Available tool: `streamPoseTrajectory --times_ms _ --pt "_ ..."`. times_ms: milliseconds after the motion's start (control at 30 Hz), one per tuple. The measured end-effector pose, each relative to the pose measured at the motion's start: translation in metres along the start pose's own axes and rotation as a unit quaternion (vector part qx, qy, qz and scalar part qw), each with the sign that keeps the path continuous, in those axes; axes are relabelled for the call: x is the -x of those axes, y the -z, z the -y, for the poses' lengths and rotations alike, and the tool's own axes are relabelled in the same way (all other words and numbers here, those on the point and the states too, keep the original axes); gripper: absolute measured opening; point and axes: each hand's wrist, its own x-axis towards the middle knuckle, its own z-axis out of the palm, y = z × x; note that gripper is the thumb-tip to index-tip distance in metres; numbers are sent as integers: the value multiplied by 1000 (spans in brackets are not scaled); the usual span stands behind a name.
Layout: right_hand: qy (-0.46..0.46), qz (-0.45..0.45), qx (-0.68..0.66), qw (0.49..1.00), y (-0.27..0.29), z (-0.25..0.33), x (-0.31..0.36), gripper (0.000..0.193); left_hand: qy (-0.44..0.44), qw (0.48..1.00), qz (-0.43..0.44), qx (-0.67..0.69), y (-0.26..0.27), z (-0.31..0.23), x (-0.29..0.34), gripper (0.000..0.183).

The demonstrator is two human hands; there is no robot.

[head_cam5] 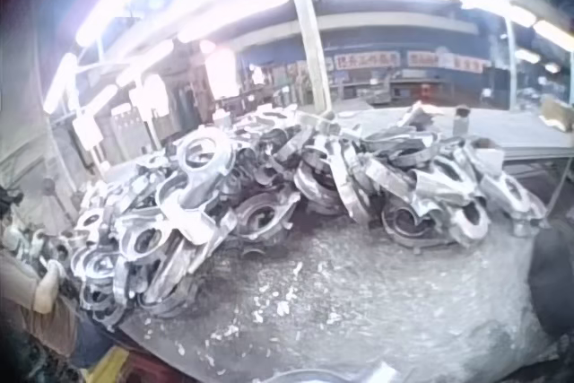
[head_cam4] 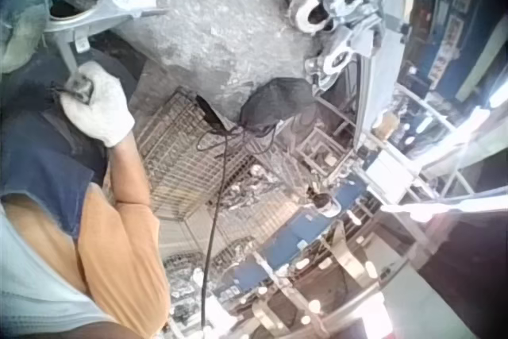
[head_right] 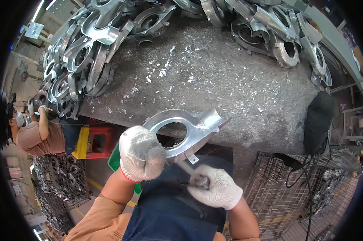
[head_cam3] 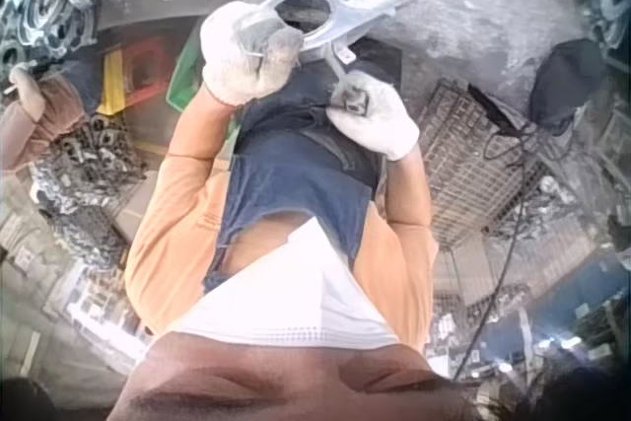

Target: The person deburrs metal casings by scraping their edges and contours with a hand tool, turning and rotating each part to scrape different sides.

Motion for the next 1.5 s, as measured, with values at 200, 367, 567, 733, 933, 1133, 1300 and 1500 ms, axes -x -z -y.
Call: streamPoseTrajectory --times_ms 200,367,567,733,933,1133,1300,1500 --pt "-23 -163 76 983 -11 -1 -5 22 0 1000 -19 -7 -5 -2 5 22" --pt "-7 -202 114 973 -13 6 0 24 6 1000 -8 -4 -9 -6 9 22" --pt "-61 -228 122 964 -29 -4 -6 33 7 999 5 -38 -21 -13 12 26" --pt "-109 -190 146 965 -31 9 -1 36 -10 998 46 -52 -18 -21 8 17" --pt "-86 -252 130 955 -21 -12 -16 34 -9 992 82 -92 -37 -15 17 23" --pt "-162 -256 58 951 0 -47 -13 34 -35 999 35 13 -33 -4 26 58" --pt "-120 -211 134 961 -6 -41 -8 31 -95 977 107 -161 -26 40 41 45" --pt "-49 -203 140 968 -12 -34 -9 22 -115 981 156 -5 -18 24 31 40"
